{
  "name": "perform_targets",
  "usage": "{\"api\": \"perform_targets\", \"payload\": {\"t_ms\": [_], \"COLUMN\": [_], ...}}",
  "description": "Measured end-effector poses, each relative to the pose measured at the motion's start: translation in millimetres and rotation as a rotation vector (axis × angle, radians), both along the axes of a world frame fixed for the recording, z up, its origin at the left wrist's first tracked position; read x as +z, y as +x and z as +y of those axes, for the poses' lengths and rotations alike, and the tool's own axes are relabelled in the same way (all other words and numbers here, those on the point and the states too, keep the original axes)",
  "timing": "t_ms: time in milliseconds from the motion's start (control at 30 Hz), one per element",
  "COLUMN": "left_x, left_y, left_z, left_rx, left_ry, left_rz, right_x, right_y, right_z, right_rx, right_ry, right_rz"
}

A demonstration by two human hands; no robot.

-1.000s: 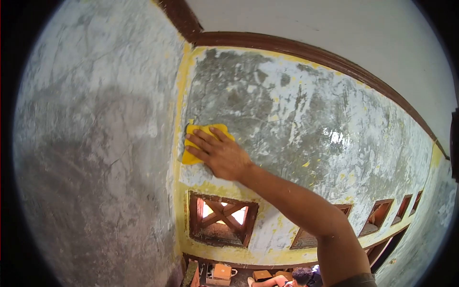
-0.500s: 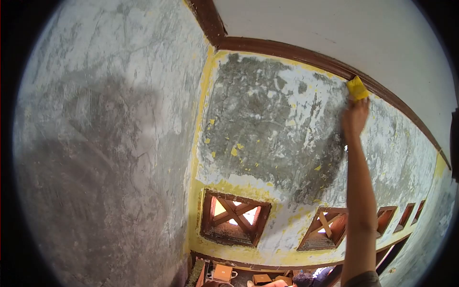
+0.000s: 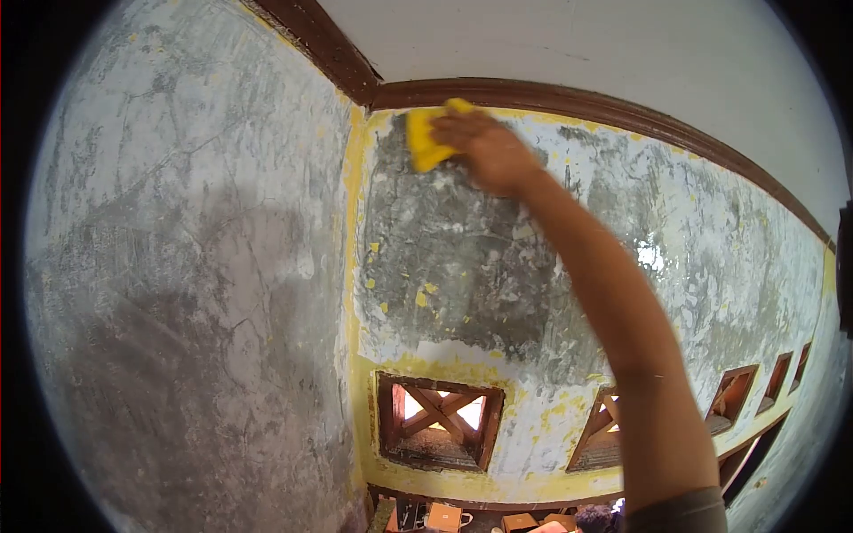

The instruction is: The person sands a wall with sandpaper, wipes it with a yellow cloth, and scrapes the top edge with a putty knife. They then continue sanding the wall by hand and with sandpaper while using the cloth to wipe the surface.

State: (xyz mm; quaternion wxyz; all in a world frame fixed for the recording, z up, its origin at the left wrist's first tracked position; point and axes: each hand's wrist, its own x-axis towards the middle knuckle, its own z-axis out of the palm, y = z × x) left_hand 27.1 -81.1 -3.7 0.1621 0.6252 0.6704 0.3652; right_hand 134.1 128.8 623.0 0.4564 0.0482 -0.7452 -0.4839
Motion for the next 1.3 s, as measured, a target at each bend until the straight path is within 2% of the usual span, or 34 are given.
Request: {"api": "perform_targets", "payload": {"t_ms": [33, 100, 133, 167, 200, 233, 300, 333, 367, 400, 467, 500, 533, 567, 633, 667, 733, 800, 867, 900, 1000, 1067, 1100, 1167, 1200, 1267, 1300], "left_x": [-3, -15, 2, 21, 47, 74, 128, 150, 180, 245, 365, 428, 481, 528, 583, 586, 593, 578, 562, 564, 573, 581, 582, 574, 574, 574, 577], "left_y": [-1, 0, 7, 13, 24, 34, 52, 42, 30, 49, 48, 42, 55, 56, 64, 74, 104, 151, 195, 191, 155, 109, 91, 75, 80, 106, 121], "left_z": [3, 8, 0, -8, -16, -20, -22, 5, 23, 31, 63, 90, 102, 122, 146, 160, 193, 218, 219, 218, 213, 196, 188, 172, 177, 184, 185], "left_rx": [0.002, 0.080, 0.087, 0.206, 0.328, 0.343, 0.461, 0.417, 0.394, 0.400, 0.340, 0.463, 0.390, 0.494, 0.693, 0.695, 1.021, 0.927, 0.507, 0.521, 0.428, 0.480, 0.590, 0.797, 0.800, 1.192, 1.121], "left_ry": [-0.007, 0.334, 0.327, 0.355, 0.384, 0.389, 0.362, 0.916, 1.010, 1.012, 1.359, 1.595, 1.626, 1.726, 1.450, 1.450, 1.225, 1.217, 1.284, 1.276, 1.346, 1.337, 1.322, 1.184, 1.184, 1.061, 0.964], "left_rz": [-0.003, 0.013, 0.014, -0.032, -0.083, -0.084, -0.304, 0.137, 0.273, -0.028, 0.158, 0.433, 0.310, 0.435, 0.465, 0.477, 0.531, 0.603, 0.796, 0.798, 1.028, 1.162, 1.228, 1.086, 1.098, 0.798, 0.813], "right_x": [-1, -8, -19, -26, -44, -63, -92, -105, -114, -119, -128, -130, -131, -132, -137, -141, -145, -146, -145, -146, -149, -149, -149, -150, -150, -149, -147], "right_y": [39, 121, 158, 199, 236, 266, 306, 317, 320, 318, 315, 313, 311, 313, 314, 315, 318, 317, 319, 319, 321, 321, 322, 323, 324, 322, 321], "right_z": [2, 25, 30, 49, 48, 55, 64, 67, 68, 68, 66, 66, 66, 69, 65, 64, 66, 64, 64, 66, 69, 72, 71, 72, 72, 71, 71], "right_rx": [-0.045, -0.038, -0.027, 0.005, -0.087, -0.124, -0.157, -0.158, -0.145, -0.131, -0.106, -0.127, -0.147, -0.148, -0.125, -0.109, -0.115, -0.126, -0.096, -0.088, -0.056, -0.051, -0.043, -0.017, -0.008, -0.007, 0.004], "right_ry": [0.043, 0.018, -0.036, 0.008, -0.049, -0.066, -0.110, -0.149, -0.158, -0.165, -0.170, -0.185, -0.196, -0.195, -0.195, -0.201, -0.191, -0.206, -0.189, -0.172, -0.151, -0.151, -0.162, -0.172, -0.175, -0.183, -0.182], "right_rz": [0.064, 0.143, 0.207, 0.221, 0.292, 0.365, 0.464, 0.483, 0.477, 0.505, 0.536, 0.573, 0.613, 0.613, 0.617, 0.616, 0.620, 0.628, 0.619, 0.616, 0.616, 0.634, 0.631, 0.626, 0.632, 0.637, 0.633]}}
